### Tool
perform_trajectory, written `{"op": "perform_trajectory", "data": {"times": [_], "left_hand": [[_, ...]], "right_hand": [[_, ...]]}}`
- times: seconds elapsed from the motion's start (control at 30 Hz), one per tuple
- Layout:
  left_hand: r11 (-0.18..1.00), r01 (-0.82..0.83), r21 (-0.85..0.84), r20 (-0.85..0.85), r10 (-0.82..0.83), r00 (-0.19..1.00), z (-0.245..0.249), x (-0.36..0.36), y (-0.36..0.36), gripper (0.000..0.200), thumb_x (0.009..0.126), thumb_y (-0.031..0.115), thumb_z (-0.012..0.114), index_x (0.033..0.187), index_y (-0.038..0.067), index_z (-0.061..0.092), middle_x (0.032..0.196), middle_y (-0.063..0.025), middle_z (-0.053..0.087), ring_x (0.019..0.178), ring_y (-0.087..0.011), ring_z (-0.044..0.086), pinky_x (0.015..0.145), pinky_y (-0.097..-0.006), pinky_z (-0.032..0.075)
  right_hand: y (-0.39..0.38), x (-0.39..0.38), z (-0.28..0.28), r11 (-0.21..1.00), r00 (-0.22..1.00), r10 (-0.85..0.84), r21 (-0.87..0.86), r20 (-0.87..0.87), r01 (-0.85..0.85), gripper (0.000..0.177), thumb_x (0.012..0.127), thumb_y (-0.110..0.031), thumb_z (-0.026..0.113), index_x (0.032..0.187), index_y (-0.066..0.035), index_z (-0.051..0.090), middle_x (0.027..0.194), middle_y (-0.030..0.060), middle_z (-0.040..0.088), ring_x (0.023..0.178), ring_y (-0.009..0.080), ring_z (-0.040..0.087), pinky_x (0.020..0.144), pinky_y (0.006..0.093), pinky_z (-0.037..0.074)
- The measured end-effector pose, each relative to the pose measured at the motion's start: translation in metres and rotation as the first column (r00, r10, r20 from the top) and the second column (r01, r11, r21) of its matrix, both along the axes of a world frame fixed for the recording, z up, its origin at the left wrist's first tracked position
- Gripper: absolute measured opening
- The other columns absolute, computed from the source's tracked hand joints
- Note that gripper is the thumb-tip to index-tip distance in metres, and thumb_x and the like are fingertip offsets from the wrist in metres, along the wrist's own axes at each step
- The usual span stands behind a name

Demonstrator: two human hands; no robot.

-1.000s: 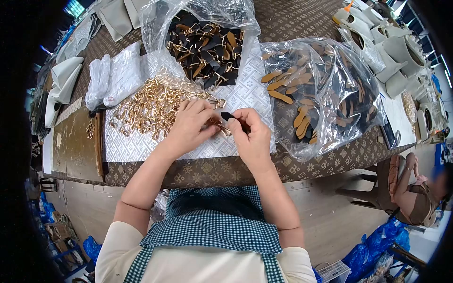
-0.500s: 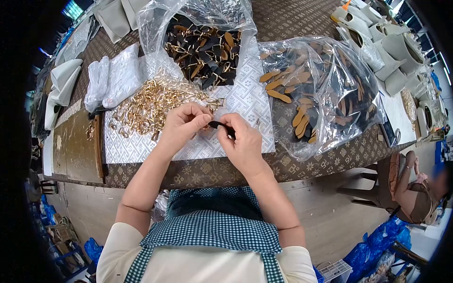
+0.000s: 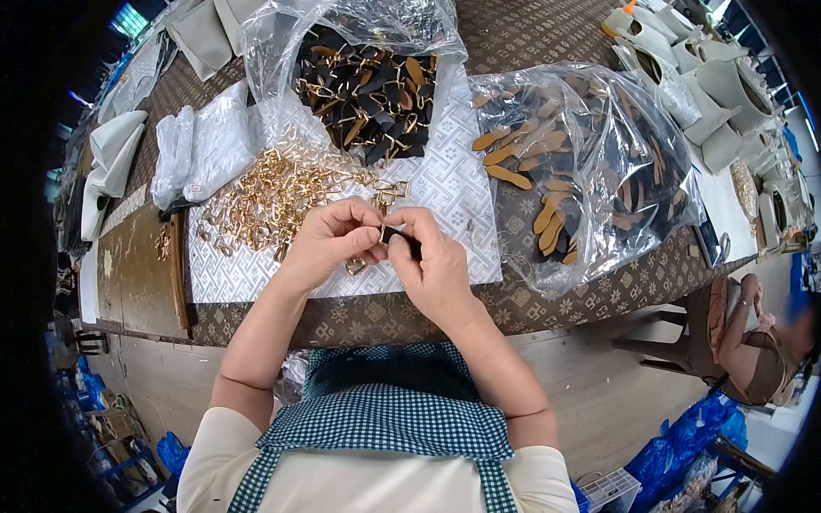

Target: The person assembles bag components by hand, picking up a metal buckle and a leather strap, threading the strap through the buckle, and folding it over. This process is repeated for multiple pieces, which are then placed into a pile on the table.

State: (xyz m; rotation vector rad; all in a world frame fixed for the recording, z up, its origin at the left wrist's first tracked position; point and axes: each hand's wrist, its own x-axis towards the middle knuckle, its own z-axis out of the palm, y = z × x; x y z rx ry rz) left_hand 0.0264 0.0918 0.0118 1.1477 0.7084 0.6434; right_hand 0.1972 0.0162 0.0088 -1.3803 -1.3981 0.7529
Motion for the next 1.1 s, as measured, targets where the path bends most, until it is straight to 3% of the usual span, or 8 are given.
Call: {"op": "perform_trajectory", "data": {"times": [0.13, 0.2, 0.53, 0.63, 0.83, 0.93, 1.03, 1.1], "left_hand": [[0.998, 0.023, 0.065, -0.150, -0.013, 0.989, 0.004, -0.001, 0.000, 0.009, 0.090, 0.009, 0.067, 0.092, 0.002, 0.062, 0.075, -0.0009, 0.063, 0.069, -0.0070, 0.062, 0.063, -0.0219, 0.051], [0.994, 0.015, 0.104, -0.124, -0.002, 0.992, 0.004, -0.002, -0.003, 0.008, 0.090, 0.008, 0.066, 0.091, 0.001, 0.062, 0.074, 0.0001, 0.062, 0.068, -0.0060, 0.060, 0.062, -0.0214, 0.050], [0.989, -0.012, 0.145, -0.053, 0.020, 0.998, 0.001, 0.001, -0.011, 0.003, 0.091, 0.003, 0.058, 0.089, 0.001, 0.058, 0.089, -0.0028, 0.063, 0.075, -0.0069, 0.062, 0.068, -0.0214, 0.051], [0.994, -0.043, 0.102, -0.019, 0.045, 0.999, 0.006, 0.003, -0.011, 0.003, 0.092, 0.003, 0.056, 0.089, 0.001, 0.057, 0.094, -0.0048, 0.064, 0.078, -0.0090, 0.065, 0.070, -0.0223, 0.053], [0.996, -0.062, 0.061, -0.019, 0.063, 0.998, 0.007, 0.004, 0.002, 0.003, 0.094, 0.004, 0.056, 0.092, 0.002, 0.056, 0.098, -0.0093, 0.066, 0.076, -0.0126, 0.067, 0.069, -0.0259, 0.057], [0.964, -0.251, 0.092, 0.072, 0.245, 0.967, 0.027, 0.008, 0.027, 0.009, 0.097, 0.007, 0.053, 0.101, 0.001, 0.059, 0.104, -0.0155, 0.068, 0.082, -0.0190, 0.071, 0.072, -0.0277, 0.058], [0.790, -0.399, 0.465, 0.120, 0.390, 0.913, 0.052, 0.013, 0.055, 0.031, 0.097, 0.012, 0.058, 0.124, -0.003, 0.056, 0.121, -0.0144, 0.062, 0.116, -0.0173, 0.058, 0.091, -0.0330, 0.049], [0.666, -0.294, 0.685, -0.057, 0.452, 0.890, 0.036, 0.010, 0.065, 0.038, 0.093, 0.016, 0.063, 0.128, 0.003, 0.058, 0.118, -0.0079, 0.062, 0.115, -0.0166, 0.055, 0.092, -0.0328, 0.046]], "right_hand": [[0.000, 0.004, 0.007, 0.994, 0.992, 0.075, 0.076, 0.101, -0.083, 0.025, 0.085, -0.011, 0.069, 0.108, -0.006, 0.060, 0.080, 0.0101, 0.067, 0.066, 0.0228, 0.067, 0.061, 0.0311, 0.052], [0.005, 0.003, -0.005, 0.978, 0.988, 0.039, 0.199, 0.153, -0.069, 0.029, 0.082, -0.013, 0.072, 0.108, -0.006, 0.062, 0.083, 0.0101, 0.068, 0.067, 0.0239, 0.068, 0.062, 0.0316, 0.053], [-0.006, 0.002, -0.003, 0.998, 0.990, -0.030, 0.054, 0.139, 0.022, 0.023, 0.080, -0.010, 0.067, 0.102, -0.005, 0.062, 0.084, 0.0115, 0.067, 0.065, 0.0237, 0.067, 0.058, 0.0320, 0.052], [-0.002, 0.002, -0.008, 0.986, 0.987, -0.030, 0.164, 0.161, 0.003, 0.023, 0.081, -0.013, 0.067, 0.101, -0.004, 0.061, 0.087, 0.0130, 0.067, 0.064, 0.0255, 0.066, 0.057, 0.0321, 0.052], [0.003, 0.017, 0.009, 0.983, 0.972, -0.016, 0.180, 0.234, -0.027, 0.044, 0.084, -0.021, 0.069, 0.123, -0.006, 0.059, 0.102, 0.0130, 0.067, 0.091, 0.0295, 0.065, 0.076, 0.0373, 0.052], [0.011, 0.049, 0.015, 0.980, 0.957, -0.157, 0.157, 0.242, 0.121, 0.046, 0.086, -0.020, 0.068, 0.129, -0.006, 0.057, 0.106, 0.0119, 0.066, 0.094, 0.0279, 0.061, 0.081, 0.0393, 0.050], [0.027, 0.089, 0.004, 0.921, 0.795, -0.370, 0.305, 0.480, 0.244, 0.030, 0.085, -0.012, 0.065, 0.114, -0.003, 0.065, 0.108, 0.0128, 0.065, 0.096, 0.0313, 0.057, 0.085, 0.0402, 0.047], [0.032, 0.099, -0.007, 0.910, 0.719, -0.413, 0.270, 0.559, 0.313, 0.027, 0.083, -0.008, 0.066, 0.110, -0.004, 0.067, 0.110, 0.0123, 0.065, 0.101, 0.0321, 0.056, 0.089, 0.0396, 0.046]]}}
